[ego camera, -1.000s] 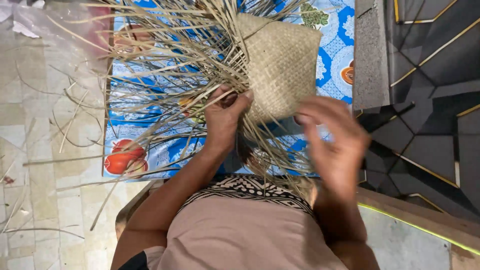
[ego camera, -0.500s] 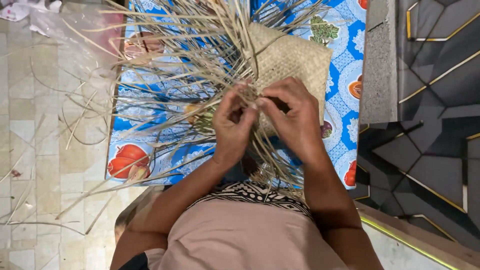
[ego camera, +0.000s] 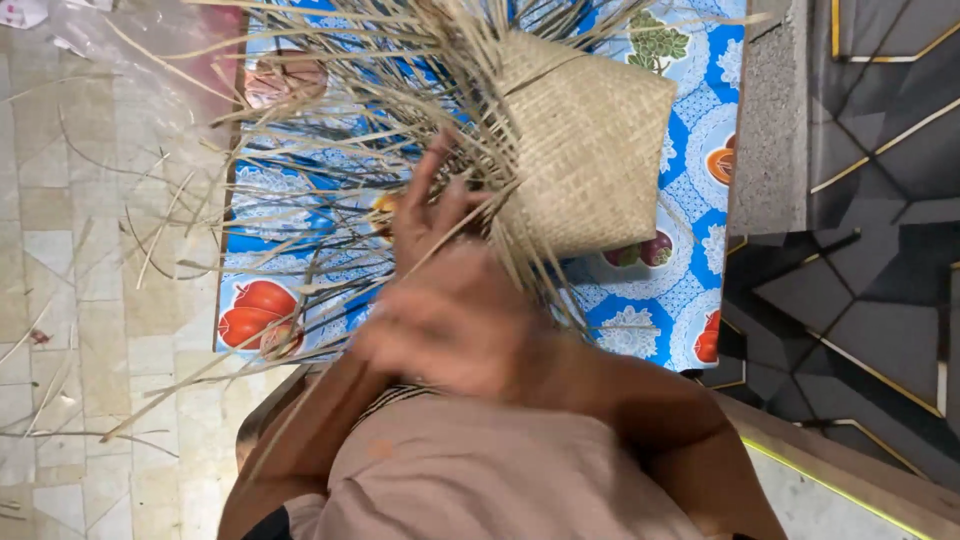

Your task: The person weaves dried plant fibers into a small basket by hand, repeatedly threading strands through the existing weave and tightening them to build up the basket's structure.

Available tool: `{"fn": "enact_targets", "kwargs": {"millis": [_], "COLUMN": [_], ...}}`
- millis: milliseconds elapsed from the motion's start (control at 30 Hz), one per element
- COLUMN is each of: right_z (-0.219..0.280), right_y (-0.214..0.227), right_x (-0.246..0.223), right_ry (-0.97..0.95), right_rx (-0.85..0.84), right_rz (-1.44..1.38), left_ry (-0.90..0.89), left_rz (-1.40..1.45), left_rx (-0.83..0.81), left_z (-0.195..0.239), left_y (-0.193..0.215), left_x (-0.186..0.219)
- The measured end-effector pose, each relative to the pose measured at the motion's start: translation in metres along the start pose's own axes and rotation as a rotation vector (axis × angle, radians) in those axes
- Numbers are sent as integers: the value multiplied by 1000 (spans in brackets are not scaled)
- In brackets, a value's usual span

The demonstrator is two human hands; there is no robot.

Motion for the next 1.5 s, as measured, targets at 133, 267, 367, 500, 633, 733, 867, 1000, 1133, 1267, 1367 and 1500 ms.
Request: {"fn": "enact_targets", "kwargs": {"millis": [133,267,367,500,633,733,867,1000,1133,1267,1367,1500], "right_z": [20,18,14,12,14,13,9,9,9,6,6,3], "right_y": [-79,-130,-140,-140,-135,-131,-132,-133,-130,-129,-118,-97], "right_x": [109,119,99,90,84,81,77,77,77,72,72,78], "right_ry": [364,262,321,274,288,309,322,328,328,340,416,450], "right_rx": [820,777,723,697,785,821,806,793,809,807,801,845], "right_rz": [-1497,-1398,-1247,-1191,-1139,-1122,-1108,-1115,-1079,-1059,-1043,-1013], "left_ry": [-380,344,-426,-815,-1036,-964,-636,-394,-57,72,178,230], "left_rz": [-964,-705,-1142,-1587,-1660,-1759,-1722,-1378,-939,-777,-695,-591], "left_rx": [-80,-659,-584,-359,-342,-328,-278,-339,-249,-243,-247,-315], "left_z": [56,87,87,60,73,56,25,3,-14,-21,-20,-12], "left_y": [10,-13,-75,-83,-106,-99,-69,-60,-36,-16,-4,-12], "left_x": [63,42,96,81,88,80,56,53,43,27,17,25]}}
Point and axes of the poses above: each hand's wrist, its own z-axis away from the middle knuckle, its own y-axis out of the back of the hand, x = y × z, the point moved 7 cm from there along -z, towards the middle knuckle, and after that the axes turned 12 degrees about -x, right-handed, at the moved point
